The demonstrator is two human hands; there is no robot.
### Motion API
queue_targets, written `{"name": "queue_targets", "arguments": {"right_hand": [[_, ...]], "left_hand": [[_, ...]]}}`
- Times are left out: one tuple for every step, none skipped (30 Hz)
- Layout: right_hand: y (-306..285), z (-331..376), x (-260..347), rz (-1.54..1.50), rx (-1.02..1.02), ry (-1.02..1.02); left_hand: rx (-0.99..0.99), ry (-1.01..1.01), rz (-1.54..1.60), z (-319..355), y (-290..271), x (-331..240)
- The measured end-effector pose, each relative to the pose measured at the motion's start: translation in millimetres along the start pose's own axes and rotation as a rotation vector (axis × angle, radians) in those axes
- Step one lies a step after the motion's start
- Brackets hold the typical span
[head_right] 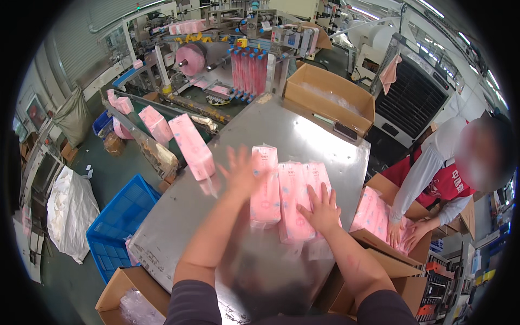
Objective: The person picks up bundles of pink-wrapped items from a table and stacks them into cardboard boxes, then pushes the filled boxes onto a motorized conveyor belt.
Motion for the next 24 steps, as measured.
{"name": "queue_targets", "arguments": {"right_hand": [[0, -3, 4, 0.001, -0.012, -0.011], [-1, -4, 6, 0.008, -0.005, -0.006], [-3, -7, 9, 0.019, 0.007, 0.003], [-4, -7, 12, 0.025, 0.014, 0.002], [-4, -8, 15, 0.026, 0.011, -0.003], [-4, -9, 17, 0.028, 0.009, -0.01], [-4, -12, 12, 0.024, 0.008, 0.013], [-4, -17, 8, 0.023, 0.002, 0.021], [-4, -21, 9, 0.018, -0.001, 0.021], [-3, -23, 11, 0.022, 0.005, 0.014], [-2, -25, 11, 0.014, 0.01, 0.04], [-1, -28, 10, 0.006, 0.016, 0.068], [-2, -31, 15, 0.001, 0.011, 0.077], [-2, -34, 17, -0.013, 0.012, 0.088], [-1, -36, 17, -0.025, 0.012, 0.103], [-2, -38, 16, -0.034, 0.008, 0.123], [-1, -43, 14, -0.053, -0.024, 0.128], [4, -49, 11, -0.075, -0.054, 0.139], [5, -53, 12, -0.1, -0.082, 0.141], [1, -57, 19, -0.125, -0.068, 0.15], [-4, -62, 23, -0.153, -0.051, 0.168], [-7, -68, 17, -0.181, -0.038, 0.214], [-10, -76, 5, -0.18, -0.016, 0.203], [-10, -86, -6, -0.184, 0.01, 0.176]], "left_hand": [[-0.237, -0.069, -0.145, -14, -13, 18], [-0.19, -0.22, -0.135, -24, -30, 36], [-0.135, -0.369, -0.121, -31, -43, 55], [-0.03, -0.351, -0.09, -29, -41, 72], [0.075, -0.335, -0.062, -24, -33, 87], [0.179, -0.319, -0.032, -16, -23, 98], [0.201, -0.218, -0.076, -1, -13, 80], [0.215, -0.118, -0.127, 19, -9, 56], [0.232, -0.045, -0.063, 33, -11, 40], [0.253, 0.016, 0.008, 49, -13, 29], [0.276, 0.078, 0.081, 58, -13, 24], [0.196, 0.071, 0.063, 52, -8, 28], [0.097, 0.053, 0.042, 37, -7, 36], [0.002, 0.044, 0.028, 20, -8, 39], [-0.13, -0.06, -0.019, 2, -17, 45], [-0.261, -0.161, -0.06, -16, -27, 55], [-0.292, -0.243, -0.056, -31, -37, 66], [-0.316, -0.319, -0.054, -39, -44, 78], [-0.184, -0.303, -0.074, -39, -40, 100], [-0.061, -0.299, -0.104, -33, -32, 132], [0.068, -0.287, -0.132, -26, -25, 147], [0.126, -0.212, -0.149, -20, -20, 136], [0.178, -0.128, -0.17, -10, -19, 117], [0.224, -0.058, -0.199, 5, -22, 105]]}}
Point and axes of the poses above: each hand's wrist, its own z-axis away from the middle knuckle, its own y-axis out of the palm, x = y × z, the point moved 1 cm from there along -z, towards the middle knuckle, and after that the axes turned 2 degrees about -y, right-handed, at the moved point
